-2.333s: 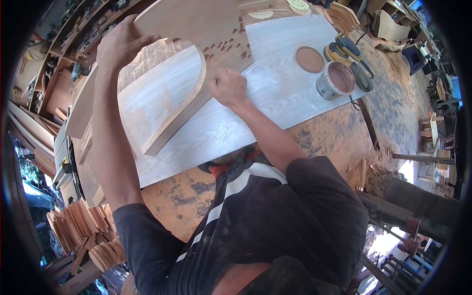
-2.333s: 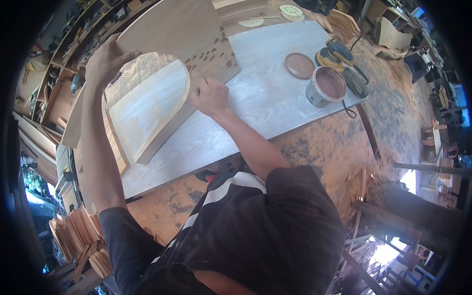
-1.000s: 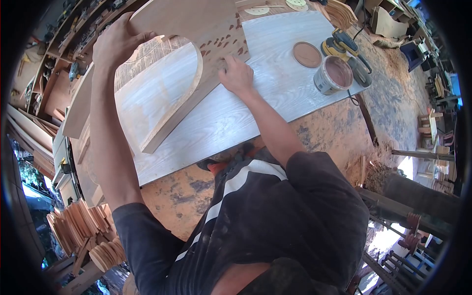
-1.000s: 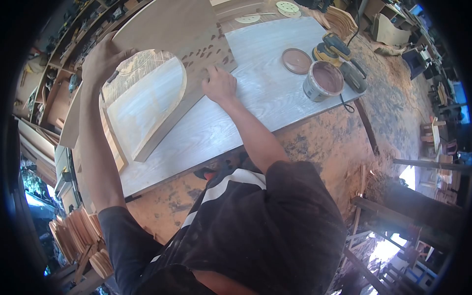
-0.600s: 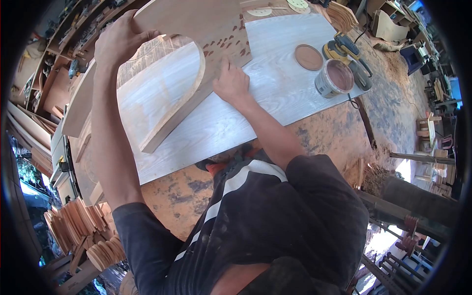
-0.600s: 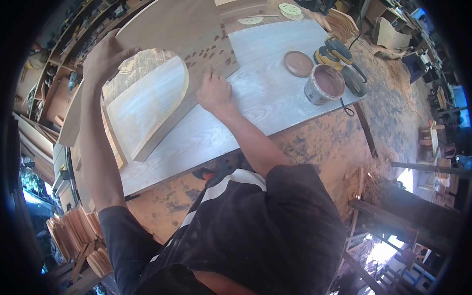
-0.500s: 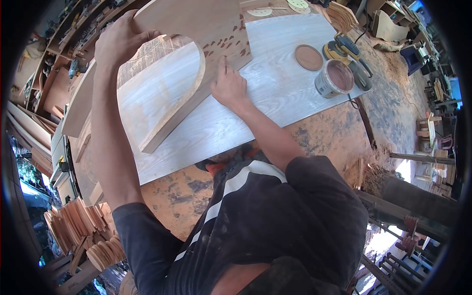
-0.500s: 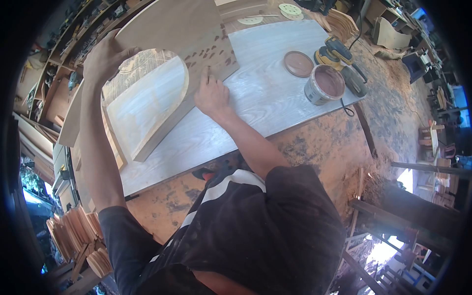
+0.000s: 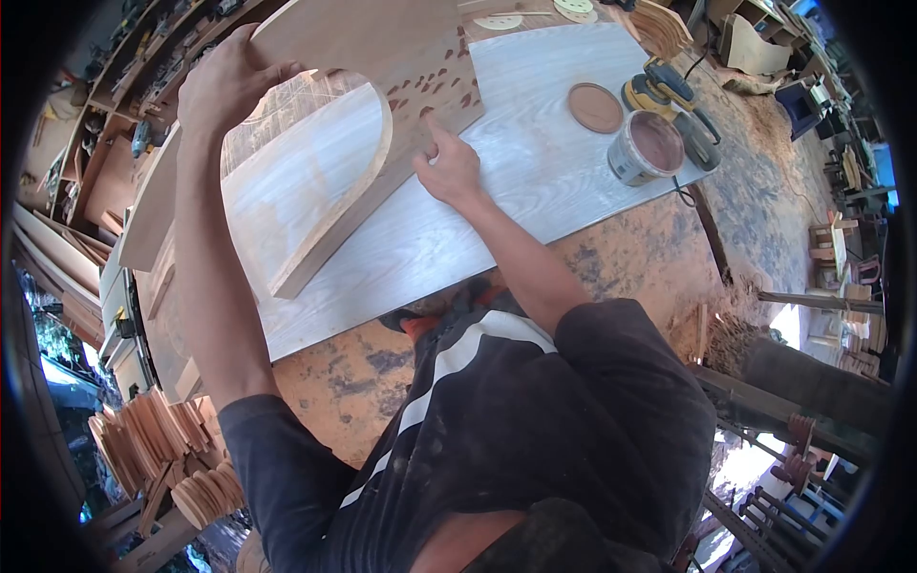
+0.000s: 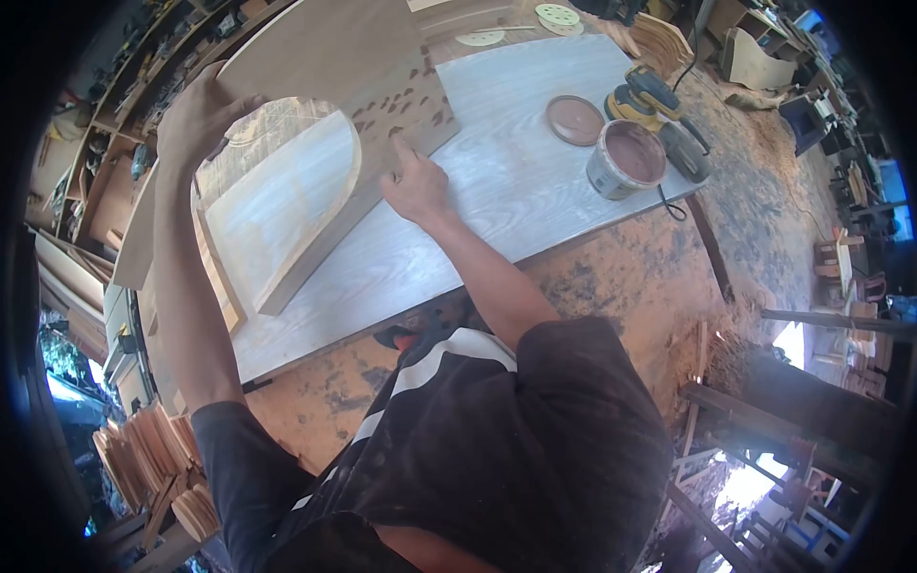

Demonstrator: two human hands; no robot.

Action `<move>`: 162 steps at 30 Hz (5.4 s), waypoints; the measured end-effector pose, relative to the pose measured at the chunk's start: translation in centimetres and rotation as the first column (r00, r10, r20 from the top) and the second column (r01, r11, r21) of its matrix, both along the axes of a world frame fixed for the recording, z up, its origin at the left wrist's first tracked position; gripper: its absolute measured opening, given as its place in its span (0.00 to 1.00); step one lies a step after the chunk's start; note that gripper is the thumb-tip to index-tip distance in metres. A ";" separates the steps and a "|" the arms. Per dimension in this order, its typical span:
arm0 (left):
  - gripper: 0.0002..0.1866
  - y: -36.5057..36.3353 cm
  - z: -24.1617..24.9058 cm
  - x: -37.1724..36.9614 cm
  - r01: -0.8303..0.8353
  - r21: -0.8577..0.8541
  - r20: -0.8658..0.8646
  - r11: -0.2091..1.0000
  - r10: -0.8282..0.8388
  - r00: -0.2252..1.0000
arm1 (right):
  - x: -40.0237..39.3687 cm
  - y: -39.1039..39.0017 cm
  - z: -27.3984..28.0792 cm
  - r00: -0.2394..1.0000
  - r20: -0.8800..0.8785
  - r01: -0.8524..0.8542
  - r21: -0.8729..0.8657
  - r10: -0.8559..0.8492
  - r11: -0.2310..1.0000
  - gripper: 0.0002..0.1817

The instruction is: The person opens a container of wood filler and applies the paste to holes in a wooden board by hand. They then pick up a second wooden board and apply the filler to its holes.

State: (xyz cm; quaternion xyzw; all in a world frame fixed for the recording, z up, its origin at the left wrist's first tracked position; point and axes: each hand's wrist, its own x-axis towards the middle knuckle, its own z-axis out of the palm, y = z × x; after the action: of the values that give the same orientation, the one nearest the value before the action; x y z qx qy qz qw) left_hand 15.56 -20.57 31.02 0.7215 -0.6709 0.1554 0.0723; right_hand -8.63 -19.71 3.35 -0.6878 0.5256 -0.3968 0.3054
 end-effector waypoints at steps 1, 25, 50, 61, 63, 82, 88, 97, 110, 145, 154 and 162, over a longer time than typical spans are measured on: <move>0.51 -0.1 0.0 0.1 0.000 0.000 0.000 1.000 0.000 1.000 | -0.1 0.1 0.3 0.999 0.043 -0.010 0.028 0.008 1.000 0.42; 0.50 -0.9 0.3 0.8 0.012 0.037 -0.066 0.999 -0.009 0.998 | -18.4 2.9 6.4 0.827 -0.332 0.284 -0.451 -0.454 0.846 0.34; 0.51 -1.9 -0.1 2.2 0.069 0.037 -0.082 0.997 -0.066 0.994 | -35.7 -0.7 8.1 0.543 -0.838 0.040 -0.047 -0.062 0.998 0.36; 0.58 -3.9 -1.3 5.0 0.052 0.051 -0.110 0.997 -0.046 0.993 | -10.0 1.3 -0.5 0.890 0.434 -0.103 -0.107 0.140 0.989 0.28; 0.59 -4.2 -1.3 5.6 0.050 0.055 -0.112 0.997 -0.043 0.993 | -5.8 -0.8 -3.4 0.838 0.531 -0.141 -0.007 0.123 0.990 0.29; 0.62 -5.3 -1.4 6.9 0.099 0.090 -0.032 0.991 -0.096 0.995 | 0.0 -3.1 -7.1 0.938 0.325 0.169 -0.125 -0.121 0.978 0.29; 0.62 -4.9 -1.4 6.3 0.097 0.067 -0.042 0.993 -0.094 0.995 | 0.8 -3.4 -7.8 0.939 0.309 0.218 -0.187 -0.153 0.958 0.27; 0.61 -4.4 -1.2 5.8 0.087 0.057 -0.045 0.995 -0.084 0.995 | 0.7 -3.2 -7.3 0.963 0.216 0.219 -0.293 -0.159 0.931 0.28; 0.59 -3.3 -0.5 3.6 0.053 0.075 -0.054 0.996 -0.049 0.997 | 0.0 -2.3 -6.9 0.994 0.108 0.055 -0.403 -0.012 0.913 0.30; 0.60 -2.5 -0.1 2.7 0.037 0.090 -0.082 0.995 -0.030 0.996 | 0.6 -2.9 -7.1 0.941 0.208 0.325 -0.351 -0.265 0.878 0.33; 0.60 -2.8 -0.4 3.3 0.066 0.070 -0.026 0.995 -0.064 0.998 | 1.6 -1.8 -7.1 0.972 0.141 0.232 -0.411 -0.190 0.882 0.29; 0.62 -3.3 -0.7 4.0 0.070 0.074 -0.039 0.995 -0.067 0.997 | 2.7 0.2 -6.6 0.989 0.085 0.149 -0.426 -0.124 0.892 0.29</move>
State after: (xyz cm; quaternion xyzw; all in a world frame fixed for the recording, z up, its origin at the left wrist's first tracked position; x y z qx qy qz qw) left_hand 19.56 -23.91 30.32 0.7029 -0.6993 0.1143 0.0626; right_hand -5.97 -19.51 -3.30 -0.6884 0.4631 -0.5426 0.1317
